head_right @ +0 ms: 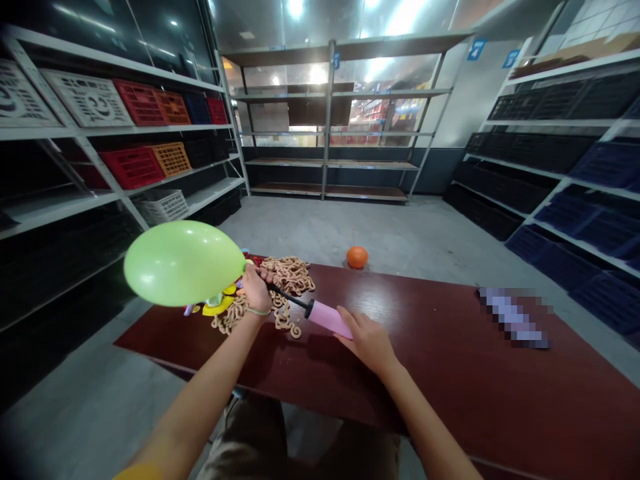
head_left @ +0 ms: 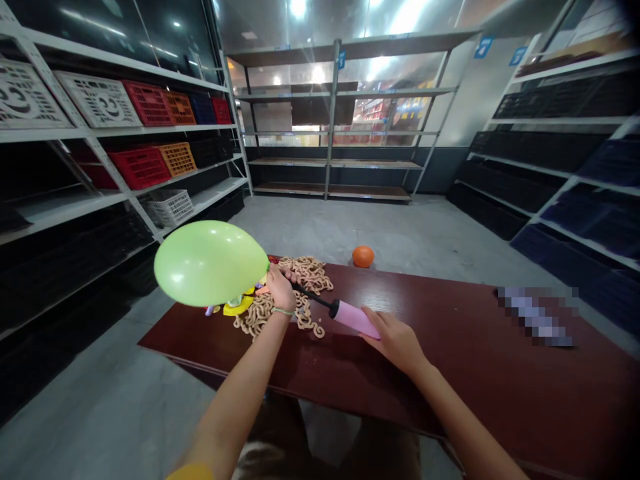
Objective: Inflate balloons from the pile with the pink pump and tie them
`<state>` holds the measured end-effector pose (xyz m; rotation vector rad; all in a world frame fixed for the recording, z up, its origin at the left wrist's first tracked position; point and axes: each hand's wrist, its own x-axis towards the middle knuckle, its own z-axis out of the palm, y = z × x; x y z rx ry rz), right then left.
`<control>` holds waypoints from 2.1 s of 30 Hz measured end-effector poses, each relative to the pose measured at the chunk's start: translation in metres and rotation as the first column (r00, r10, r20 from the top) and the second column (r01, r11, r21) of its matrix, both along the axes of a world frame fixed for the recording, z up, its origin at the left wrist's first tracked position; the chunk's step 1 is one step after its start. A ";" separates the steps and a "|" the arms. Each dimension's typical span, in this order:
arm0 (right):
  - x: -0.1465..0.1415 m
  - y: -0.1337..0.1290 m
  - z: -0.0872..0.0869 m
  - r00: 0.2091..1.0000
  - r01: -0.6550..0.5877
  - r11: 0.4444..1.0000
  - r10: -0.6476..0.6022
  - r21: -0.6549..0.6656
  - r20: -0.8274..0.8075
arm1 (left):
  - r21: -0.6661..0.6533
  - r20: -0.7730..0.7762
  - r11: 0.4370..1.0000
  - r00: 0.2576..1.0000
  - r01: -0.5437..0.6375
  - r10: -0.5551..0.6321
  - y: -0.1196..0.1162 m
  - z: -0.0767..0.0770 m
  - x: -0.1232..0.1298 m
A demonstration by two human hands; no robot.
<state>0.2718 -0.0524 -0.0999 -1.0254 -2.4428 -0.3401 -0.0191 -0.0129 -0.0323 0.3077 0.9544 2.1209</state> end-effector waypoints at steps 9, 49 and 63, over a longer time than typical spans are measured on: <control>-0.056 -0.011 -0.002 0.991 0.077 0.991 -0.089 -0.111 -0.103 | 0.035 -0.124 0.999 0.992 0.006 -0.002 -0.012 -0.018 0.033; 0.003 -0.004 -0.010 0.999 0.039 0.998 -0.039 0.057 -0.005 | 0.019 -0.129 0.999 0.990 -0.051 0.053 0.008 -0.015 0.002; -0.080 -0.001 0.005 0.990 0.061 0.986 -0.079 -0.153 -0.119 | 0.107 -0.177 0.993 0.984 0.051 -0.032 -0.014 -0.003 0.008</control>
